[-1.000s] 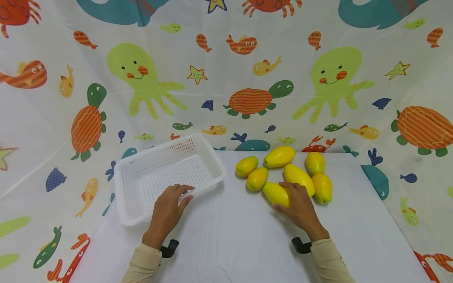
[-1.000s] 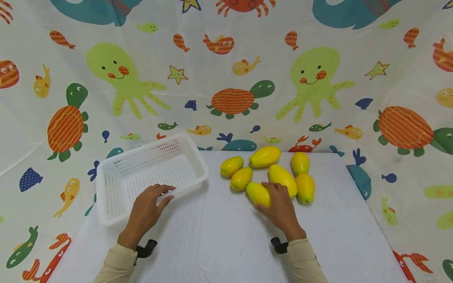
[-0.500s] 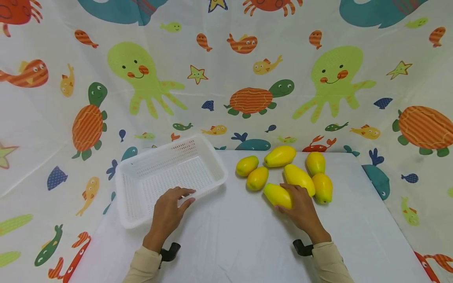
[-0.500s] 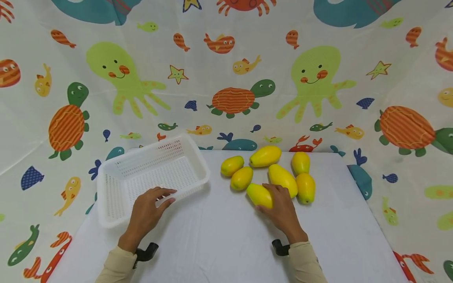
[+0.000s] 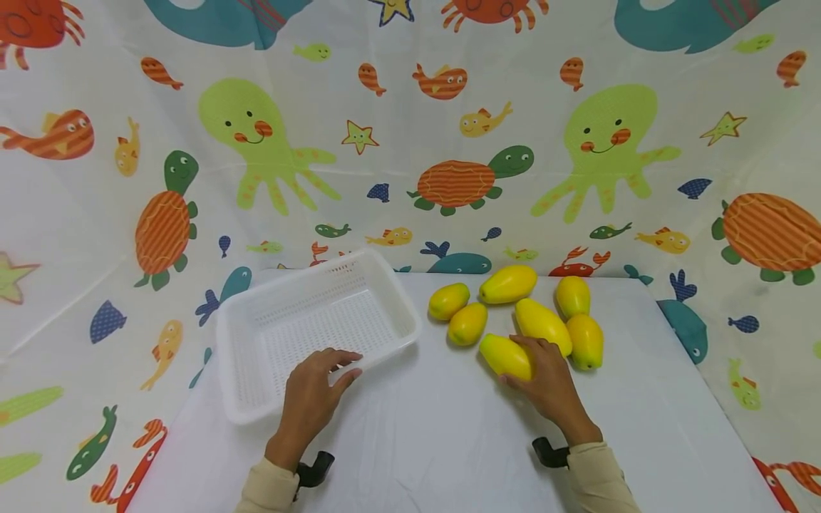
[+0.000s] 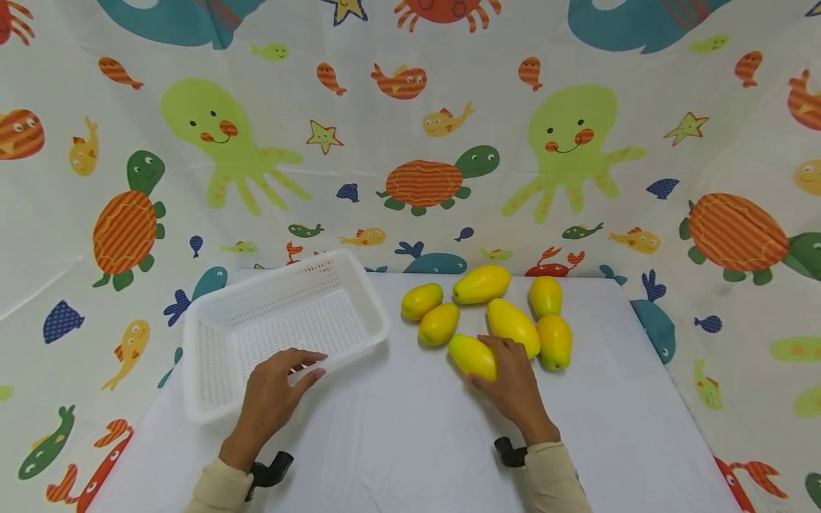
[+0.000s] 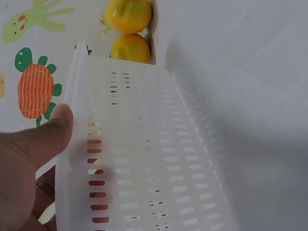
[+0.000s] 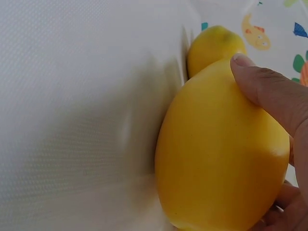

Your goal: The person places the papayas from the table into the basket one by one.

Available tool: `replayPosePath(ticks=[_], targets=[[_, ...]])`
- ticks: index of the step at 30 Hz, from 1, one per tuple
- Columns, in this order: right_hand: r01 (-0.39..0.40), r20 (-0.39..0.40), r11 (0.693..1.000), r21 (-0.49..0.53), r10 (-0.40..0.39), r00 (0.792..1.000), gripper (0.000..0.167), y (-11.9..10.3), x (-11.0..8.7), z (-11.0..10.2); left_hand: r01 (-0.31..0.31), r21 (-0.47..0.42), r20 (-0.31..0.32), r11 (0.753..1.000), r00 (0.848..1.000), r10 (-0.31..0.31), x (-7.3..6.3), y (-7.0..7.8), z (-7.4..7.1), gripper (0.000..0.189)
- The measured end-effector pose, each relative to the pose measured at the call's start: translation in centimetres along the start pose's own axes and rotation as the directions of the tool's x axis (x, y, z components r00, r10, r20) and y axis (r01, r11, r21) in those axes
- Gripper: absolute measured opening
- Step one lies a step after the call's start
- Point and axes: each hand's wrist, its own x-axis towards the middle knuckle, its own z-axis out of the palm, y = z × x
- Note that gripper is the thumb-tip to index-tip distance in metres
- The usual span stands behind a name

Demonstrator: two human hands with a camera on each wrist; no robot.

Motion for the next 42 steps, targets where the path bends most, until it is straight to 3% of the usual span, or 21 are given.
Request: replayPosePath(ticks=[21,32,42], targets=[[-0.035,0.019,0.999,0.02,0.035,0.999,0.077,0.0,-1.0,-0.3,0.018,-0.025,0.01,1.0,1.0,-0.017,-2.9,1.7,-0.9,0.029],[-0.04,0.022,0.999,0.008,0.04,0.999,0.078,0.0,-1.2,-0.3,0.01,-0.072,0.018,0.997,1.0,-0.009,-4.1,1.9,-1.6,0.031],[-0.039,0.024,0.999,0.021,0.038,0.999,0.078,0.3,-1.3,-0.3,0.031,-0.102,0.07,0.994,0.997,-0.024,-5.2,2.0,-2.2,0.031]])
